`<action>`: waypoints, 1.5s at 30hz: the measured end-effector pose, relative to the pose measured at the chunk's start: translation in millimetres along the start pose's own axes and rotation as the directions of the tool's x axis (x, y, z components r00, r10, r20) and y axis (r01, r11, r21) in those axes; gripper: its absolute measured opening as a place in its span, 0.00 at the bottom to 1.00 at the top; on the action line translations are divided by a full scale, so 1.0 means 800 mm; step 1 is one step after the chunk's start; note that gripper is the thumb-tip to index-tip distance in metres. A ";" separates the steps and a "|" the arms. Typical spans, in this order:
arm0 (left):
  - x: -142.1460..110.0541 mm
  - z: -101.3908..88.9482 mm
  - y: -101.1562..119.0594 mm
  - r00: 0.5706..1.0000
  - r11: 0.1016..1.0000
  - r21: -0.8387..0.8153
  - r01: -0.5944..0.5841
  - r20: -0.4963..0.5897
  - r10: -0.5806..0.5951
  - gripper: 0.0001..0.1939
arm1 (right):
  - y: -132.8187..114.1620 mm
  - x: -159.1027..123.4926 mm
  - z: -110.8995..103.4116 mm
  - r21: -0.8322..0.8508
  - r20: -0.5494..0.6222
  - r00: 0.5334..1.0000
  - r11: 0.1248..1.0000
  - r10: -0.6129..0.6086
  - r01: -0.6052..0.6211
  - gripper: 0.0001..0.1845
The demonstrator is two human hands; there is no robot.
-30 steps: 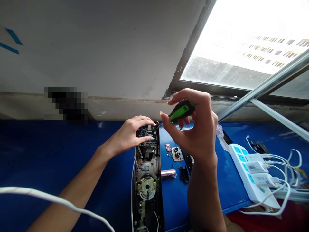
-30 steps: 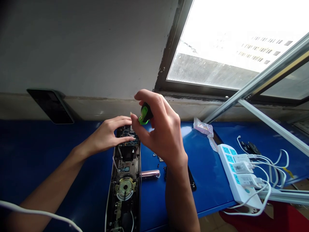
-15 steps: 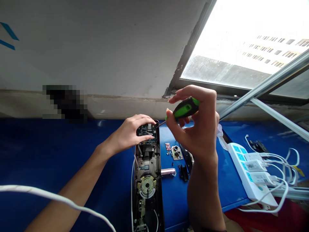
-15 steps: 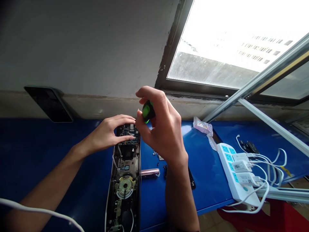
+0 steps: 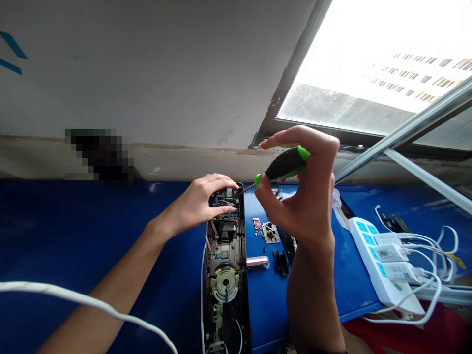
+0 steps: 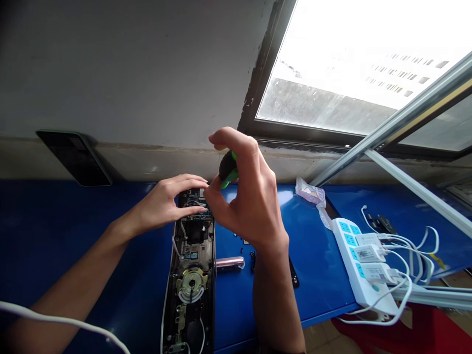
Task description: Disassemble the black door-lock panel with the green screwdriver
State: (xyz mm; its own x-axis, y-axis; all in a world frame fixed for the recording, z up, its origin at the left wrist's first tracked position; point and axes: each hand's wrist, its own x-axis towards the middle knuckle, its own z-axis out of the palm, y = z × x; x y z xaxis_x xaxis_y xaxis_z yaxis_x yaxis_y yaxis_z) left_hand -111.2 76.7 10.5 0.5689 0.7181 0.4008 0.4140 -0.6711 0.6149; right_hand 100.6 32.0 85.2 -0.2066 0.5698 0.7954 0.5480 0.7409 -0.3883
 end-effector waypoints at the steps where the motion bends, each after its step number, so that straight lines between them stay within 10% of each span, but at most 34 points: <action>1: 0.000 0.000 0.000 1.000 1.000 0.001 0.000 -0.001 0.000 0.22 | 0.000 0.000 0.000 -0.020 0.002 1.000 1.000 0.007 -0.007 0.27; 45: -0.001 0.001 -0.001 1.000 1.000 0.007 0.007 -0.002 -0.007 0.22 | -0.005 0.001 -0.005 0.016 0.027 0.998 0.998 0.059 -0.059 0.27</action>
State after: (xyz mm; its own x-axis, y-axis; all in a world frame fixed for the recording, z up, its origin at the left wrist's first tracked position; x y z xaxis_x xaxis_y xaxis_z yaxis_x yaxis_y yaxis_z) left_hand -111.6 76.7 9.2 0.5646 0.7234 0.3975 0.4232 -0.6671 0.6131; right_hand 101.6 27.7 89.2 -0.1959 0.6216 0.7585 0.5459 0.7116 -0.4422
